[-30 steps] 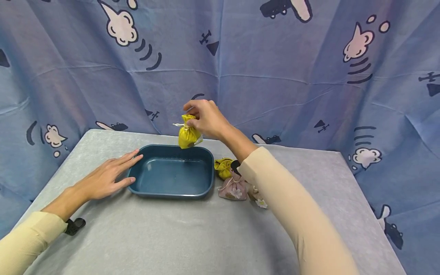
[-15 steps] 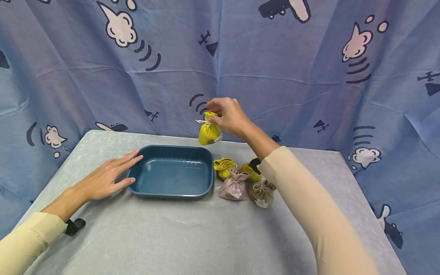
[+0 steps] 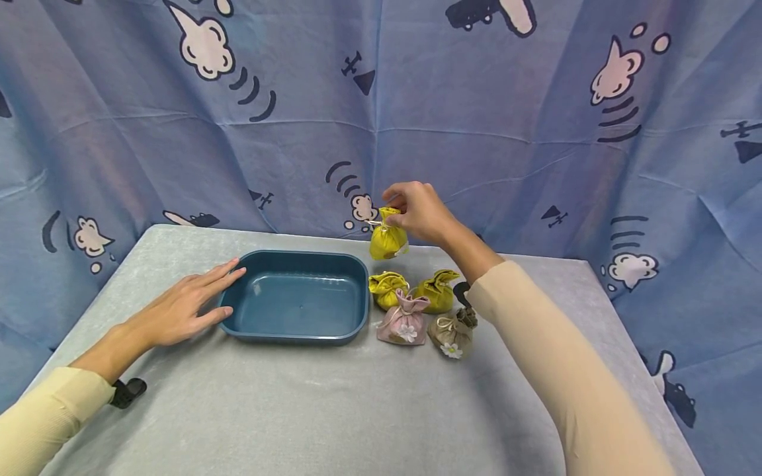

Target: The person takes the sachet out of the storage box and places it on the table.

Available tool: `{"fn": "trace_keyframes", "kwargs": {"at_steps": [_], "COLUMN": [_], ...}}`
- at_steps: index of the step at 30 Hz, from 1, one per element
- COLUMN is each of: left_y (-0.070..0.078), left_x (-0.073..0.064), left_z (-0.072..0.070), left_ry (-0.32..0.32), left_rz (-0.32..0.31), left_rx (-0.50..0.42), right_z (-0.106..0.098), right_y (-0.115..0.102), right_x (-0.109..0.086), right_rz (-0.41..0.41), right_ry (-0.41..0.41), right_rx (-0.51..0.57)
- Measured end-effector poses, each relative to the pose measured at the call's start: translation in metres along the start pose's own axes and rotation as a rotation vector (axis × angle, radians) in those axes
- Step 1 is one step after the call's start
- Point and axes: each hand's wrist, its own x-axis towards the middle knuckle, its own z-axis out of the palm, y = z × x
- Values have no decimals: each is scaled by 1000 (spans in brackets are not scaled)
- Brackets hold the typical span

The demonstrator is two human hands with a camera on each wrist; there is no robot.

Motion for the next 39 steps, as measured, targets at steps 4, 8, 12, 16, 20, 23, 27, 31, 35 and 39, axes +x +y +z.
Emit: {"fn": "trace_keyframes", "kwargs": {"at_steps": [4, 8, 12, 16, 20, 23, 27, 31, 35, 39], "left_y": [0, 0, -2, -2, -2, -2, -2, -2, -2, -3], "left_x": [-1, -1, -1, -1, -1, -1, 0, 0, 0, 1], "left_z": [0, 1, 1, 1, 2, 2, 2, 1, 1, 1], "left_ry": [-3, -2, -1, 1, 7, 13, 16, 16, 15, 15], "left_rz": [-3, -3, -3, -1, -1, 2, 7, 5, 4, 3], "left_rx": [-7, -11, -12, -10, -12, -13, -13, -15, -14, -13], "right_z": [4, 6, 8, 11, 12, 13, 14, 16, 19, 22], "right_y": [6, 10, 15, 19, 21, 21, 22, 25, 28, 31], "right_x": [-3, -4, -4, -4, -4, -3, -4, -5, -5, -6], "right_rz": [9, -2, 4, 10, -3, -16, -23, -10, 8, 11], "right_ry": [-29, -46, -69, -104, -113, -117, -129, -145, -162, -163], "right_rx": [1, -30, -54, -65, -69, -75, -92, -98, -93, -75]}}
